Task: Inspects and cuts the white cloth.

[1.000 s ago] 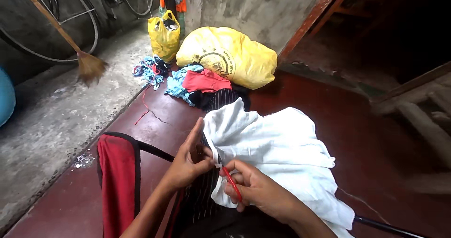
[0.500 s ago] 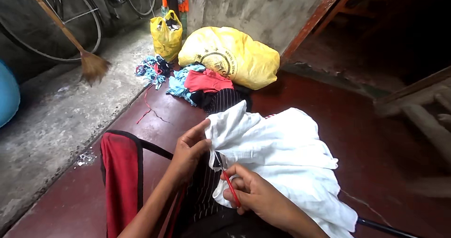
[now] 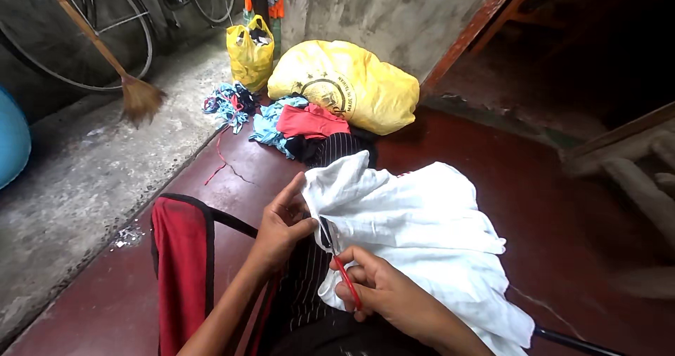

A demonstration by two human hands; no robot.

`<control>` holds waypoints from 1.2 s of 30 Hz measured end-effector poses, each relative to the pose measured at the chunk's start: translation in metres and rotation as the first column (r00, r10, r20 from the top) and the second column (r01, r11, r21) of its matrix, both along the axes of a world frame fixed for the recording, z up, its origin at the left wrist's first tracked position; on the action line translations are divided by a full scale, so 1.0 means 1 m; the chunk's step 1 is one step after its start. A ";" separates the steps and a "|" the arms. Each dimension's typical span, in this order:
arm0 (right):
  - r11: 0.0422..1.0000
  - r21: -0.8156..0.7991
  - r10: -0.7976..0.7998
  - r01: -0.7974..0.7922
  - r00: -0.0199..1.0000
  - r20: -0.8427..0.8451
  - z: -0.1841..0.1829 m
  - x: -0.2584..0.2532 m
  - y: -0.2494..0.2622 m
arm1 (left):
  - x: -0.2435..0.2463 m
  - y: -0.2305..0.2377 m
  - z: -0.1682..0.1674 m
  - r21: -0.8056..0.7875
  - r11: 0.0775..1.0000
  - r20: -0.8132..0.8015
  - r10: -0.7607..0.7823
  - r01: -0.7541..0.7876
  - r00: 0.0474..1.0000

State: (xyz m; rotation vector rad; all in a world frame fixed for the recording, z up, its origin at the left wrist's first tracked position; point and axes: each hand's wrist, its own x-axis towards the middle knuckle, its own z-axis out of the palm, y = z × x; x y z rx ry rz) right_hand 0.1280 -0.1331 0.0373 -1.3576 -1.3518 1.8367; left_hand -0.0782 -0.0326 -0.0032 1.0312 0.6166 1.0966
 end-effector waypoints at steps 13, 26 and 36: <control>0.995 -0.082 0.057 -0.064 0.995 -0.084 0.007 -0.003 0.018 | -0.007 -0.001 0.001 0.003 0.996 -0.033 -0.087 0.088 0.996; 1.000 0.000 0.022 -0.022 0.997 -0.068 0.013 -0.006 0.020 | -0.010 -0.002 0.004 0.023 0.992 0.019 -0.123 0.123 0.992; 1.000 0.024 0.015 -0.015 1.000 0.006 0.021 -0.005 0.027 | -0.009 -0.004 0.007 0.051 0.986 0.062 -0.162 0.159 0.985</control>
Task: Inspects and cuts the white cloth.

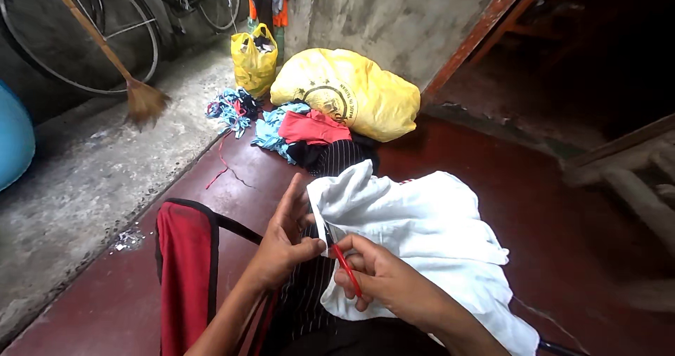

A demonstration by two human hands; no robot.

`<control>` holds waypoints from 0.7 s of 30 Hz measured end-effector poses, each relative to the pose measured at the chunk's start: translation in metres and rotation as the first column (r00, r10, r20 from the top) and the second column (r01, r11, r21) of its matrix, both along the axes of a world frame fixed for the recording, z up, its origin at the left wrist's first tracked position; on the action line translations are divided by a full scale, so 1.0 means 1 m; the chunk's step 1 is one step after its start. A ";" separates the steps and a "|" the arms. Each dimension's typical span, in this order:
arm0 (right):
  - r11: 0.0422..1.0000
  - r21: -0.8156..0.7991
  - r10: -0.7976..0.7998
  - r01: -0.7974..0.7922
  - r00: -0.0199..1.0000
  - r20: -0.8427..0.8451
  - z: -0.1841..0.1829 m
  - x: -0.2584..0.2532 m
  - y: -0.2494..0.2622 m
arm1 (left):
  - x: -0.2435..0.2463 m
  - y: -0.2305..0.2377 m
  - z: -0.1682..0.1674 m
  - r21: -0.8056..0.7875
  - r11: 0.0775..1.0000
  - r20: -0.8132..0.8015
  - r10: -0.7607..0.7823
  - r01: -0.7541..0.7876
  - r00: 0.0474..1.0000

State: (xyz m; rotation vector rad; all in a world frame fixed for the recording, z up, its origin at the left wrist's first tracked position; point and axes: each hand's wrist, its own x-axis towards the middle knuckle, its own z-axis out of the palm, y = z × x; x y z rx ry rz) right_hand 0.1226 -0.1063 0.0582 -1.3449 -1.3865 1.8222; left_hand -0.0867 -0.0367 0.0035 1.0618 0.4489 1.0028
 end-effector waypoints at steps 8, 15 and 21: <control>0.999 0.037 0.021 -0.023 0.997 0.069 0.009 -0.001 0.005 | 0.002 -0.004 0.005 0.048 0.999 0.010 -0.021 0.021 1.000; 0.998 0.053 -0.024 0.020 0.998 0.064 0.011 -0.004 0.006 | 0.001 -0.004 0.004 0.057 0.997 0.006 -0.045 0.044 0.999; 0.995 0.087 -0.054 0.045 0.993 0.104 0.007 -0.005 0.007 | 0.003 -0.007 0.002 0.076 0.993 -0.011 -0.093 0.094 0.996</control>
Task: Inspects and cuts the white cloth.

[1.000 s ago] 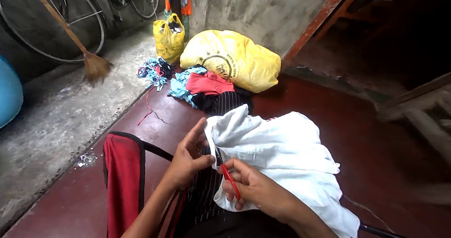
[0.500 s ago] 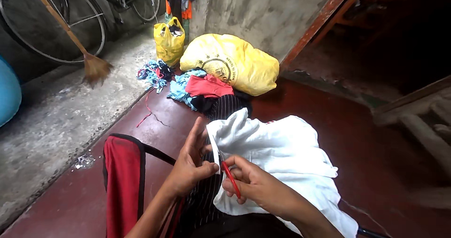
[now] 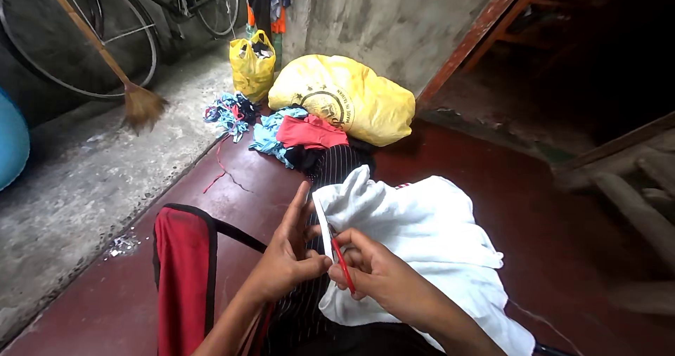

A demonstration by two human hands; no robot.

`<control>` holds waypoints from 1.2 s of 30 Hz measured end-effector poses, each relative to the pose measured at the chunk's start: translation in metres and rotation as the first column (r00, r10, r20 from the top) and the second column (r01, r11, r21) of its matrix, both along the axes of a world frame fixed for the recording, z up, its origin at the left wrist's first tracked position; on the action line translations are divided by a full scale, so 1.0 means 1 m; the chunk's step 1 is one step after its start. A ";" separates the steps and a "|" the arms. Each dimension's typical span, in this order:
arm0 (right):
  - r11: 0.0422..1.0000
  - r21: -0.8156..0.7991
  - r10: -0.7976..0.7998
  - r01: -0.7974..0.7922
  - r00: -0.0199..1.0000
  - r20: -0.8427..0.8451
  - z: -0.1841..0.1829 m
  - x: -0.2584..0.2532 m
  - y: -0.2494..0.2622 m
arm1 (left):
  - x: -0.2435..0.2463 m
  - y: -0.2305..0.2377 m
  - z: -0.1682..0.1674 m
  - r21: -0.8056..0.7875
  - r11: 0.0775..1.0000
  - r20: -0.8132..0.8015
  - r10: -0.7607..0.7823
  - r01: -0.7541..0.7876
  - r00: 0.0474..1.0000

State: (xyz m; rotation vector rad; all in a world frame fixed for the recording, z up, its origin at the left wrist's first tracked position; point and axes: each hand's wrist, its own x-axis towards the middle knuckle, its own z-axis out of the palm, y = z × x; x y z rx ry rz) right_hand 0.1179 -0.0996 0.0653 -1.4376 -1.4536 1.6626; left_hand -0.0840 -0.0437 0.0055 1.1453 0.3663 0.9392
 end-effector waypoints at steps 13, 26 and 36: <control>0.998 0.068 -0.021 0.018 0.999 0.044 -0.017 0.010 -0.040 | 0.009 0.000 -0.011 -0.126 0.979 -0.005 0.159 -0.158 0.987; 0.999 -0.026 0.024 -0.026 0.995 -0.099 -0.021 0.006 -0.042 | 0.006 0.000 -0.008 -0.190 0.966 -0.035 0.173 -0.177 0.984; 0.999 -0.018 -0.035 0.033 0.995 -0.091 -0.022 0.001 -0.043 | 0.006 -0.002 -0.007 -0.141 0.984 -0.043 0.105 -0.111 0.993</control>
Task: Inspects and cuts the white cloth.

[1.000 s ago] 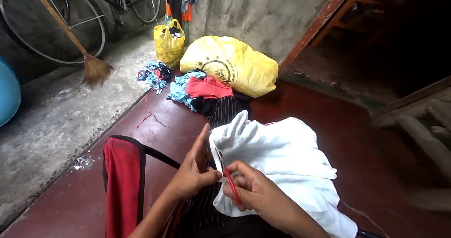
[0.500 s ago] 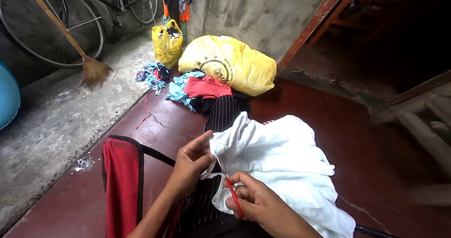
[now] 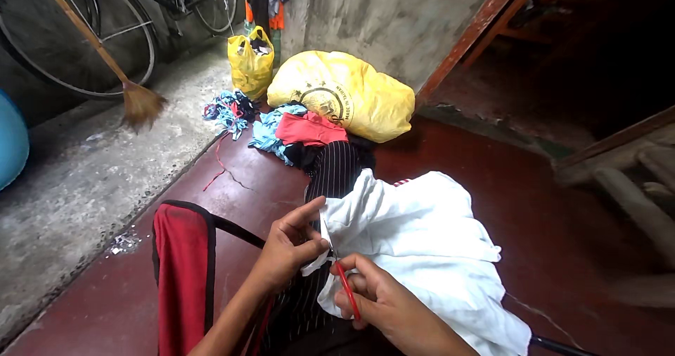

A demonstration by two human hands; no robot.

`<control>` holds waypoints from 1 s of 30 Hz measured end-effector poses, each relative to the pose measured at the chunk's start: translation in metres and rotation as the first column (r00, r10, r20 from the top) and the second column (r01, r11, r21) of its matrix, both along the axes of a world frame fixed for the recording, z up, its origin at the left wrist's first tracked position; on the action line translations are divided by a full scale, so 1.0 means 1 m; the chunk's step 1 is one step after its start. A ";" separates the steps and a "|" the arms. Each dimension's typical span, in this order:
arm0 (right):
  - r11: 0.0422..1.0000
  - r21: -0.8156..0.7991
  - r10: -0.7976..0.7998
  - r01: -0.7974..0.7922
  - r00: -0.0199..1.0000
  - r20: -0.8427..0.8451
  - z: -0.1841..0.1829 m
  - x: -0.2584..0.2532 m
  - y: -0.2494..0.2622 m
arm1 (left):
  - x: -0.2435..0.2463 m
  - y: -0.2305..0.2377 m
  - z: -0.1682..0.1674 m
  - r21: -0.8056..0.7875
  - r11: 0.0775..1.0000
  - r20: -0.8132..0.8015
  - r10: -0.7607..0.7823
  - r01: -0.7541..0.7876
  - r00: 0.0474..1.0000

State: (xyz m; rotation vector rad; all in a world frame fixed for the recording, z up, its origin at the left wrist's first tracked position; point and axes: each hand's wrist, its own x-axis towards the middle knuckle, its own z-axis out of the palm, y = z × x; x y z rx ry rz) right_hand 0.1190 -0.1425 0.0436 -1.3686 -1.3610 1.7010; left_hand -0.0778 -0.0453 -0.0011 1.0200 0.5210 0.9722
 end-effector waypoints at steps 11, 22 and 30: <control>0.999 0.009 -0.040 0.040 0.999 -0.015 -0.005 -0.007 -0.002 | 0.006 -0.005 -0.003 -0.016 0.999 0.057 -0.047 0.048 0.997; 0.995 -0.035 -0.092 0.089 0.992 -0.086 -0.001 -0.009 -0.004 | 0.007 -0.006 -0.004 -0.011 0.999 0.022 -0.051 0.051 0.998; 0.991 -0.002 -0.130 0.131 0.989 -0.070 -0.006 -0.007 -0.004 | 0.008 -0.008 -0.006 0.064 0.994 -0.028 -0.089 0.091 0.996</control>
